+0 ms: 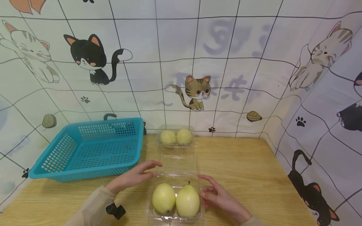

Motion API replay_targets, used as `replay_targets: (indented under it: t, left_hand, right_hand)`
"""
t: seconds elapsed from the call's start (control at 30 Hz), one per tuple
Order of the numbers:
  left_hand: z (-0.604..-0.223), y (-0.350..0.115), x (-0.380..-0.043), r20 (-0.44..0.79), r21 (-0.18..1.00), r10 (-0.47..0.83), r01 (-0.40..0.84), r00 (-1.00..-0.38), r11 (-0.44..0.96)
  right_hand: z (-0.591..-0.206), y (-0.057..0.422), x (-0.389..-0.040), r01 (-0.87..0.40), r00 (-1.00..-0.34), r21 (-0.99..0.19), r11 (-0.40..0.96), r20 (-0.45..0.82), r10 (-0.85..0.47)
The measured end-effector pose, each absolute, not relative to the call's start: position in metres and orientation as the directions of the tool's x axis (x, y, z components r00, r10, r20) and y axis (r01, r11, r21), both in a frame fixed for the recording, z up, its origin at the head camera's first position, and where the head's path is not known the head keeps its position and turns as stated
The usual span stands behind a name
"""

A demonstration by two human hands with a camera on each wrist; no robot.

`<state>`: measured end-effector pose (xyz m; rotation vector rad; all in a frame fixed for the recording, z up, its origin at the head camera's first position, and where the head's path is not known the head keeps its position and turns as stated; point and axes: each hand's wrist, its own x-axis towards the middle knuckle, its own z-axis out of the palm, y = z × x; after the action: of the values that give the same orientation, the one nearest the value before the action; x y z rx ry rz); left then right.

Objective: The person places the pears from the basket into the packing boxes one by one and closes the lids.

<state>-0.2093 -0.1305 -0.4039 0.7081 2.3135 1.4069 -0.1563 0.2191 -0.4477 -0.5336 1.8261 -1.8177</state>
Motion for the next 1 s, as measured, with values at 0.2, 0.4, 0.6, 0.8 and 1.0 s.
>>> replay_targets:
  t: [0.2, 0.4, 0.6, 0.8, 1.0]
  left_hand:
    - [-0.411, -0.132, -0.208, -0.033, 0.899, 0.509, 0.198, -0.860, 0.392]
    - [-0.411, -0.131, -0.205, -0.107, 0.905, 0.446, 0.098, -0.889, 0.414]
    - [-0.420, -0.127, -0.210, -0.162, 0.924, 0.389, -0.001, -0.907, 0.382]
    - [-0.426, -0.126, -0.215, -0.216, 0.960, 0.380, -0.126, -0.900, 0.248]
    - [-0.435, -0.126, -0.220, -0.236, 0.963, 0.397, -0.158, -0.887, 0.219]
  right_hand:
    - [-0.447, 0.219, -0.157, 0.051, -0.840, -0.992, 0.114, -0.104, -0.533]
    - [-0.448, 0.220, -0.159, 0.043, -0.879, -0.990, 0.137, -0.103, -0.466]
    - [-0.444, 0.217, -0.168, 0.081, -0.909, -0.985, 0.150, -0.135, -0.395]
    - [-0.440, 0.216, -0.181, 0.090, -0.914, -0.980, 0.177, -0.152, -0.376]
    - [-0.440, 0.214, -0.193, 0.095, -0.922, -0.969, 0.228, -0.172, -0.347]
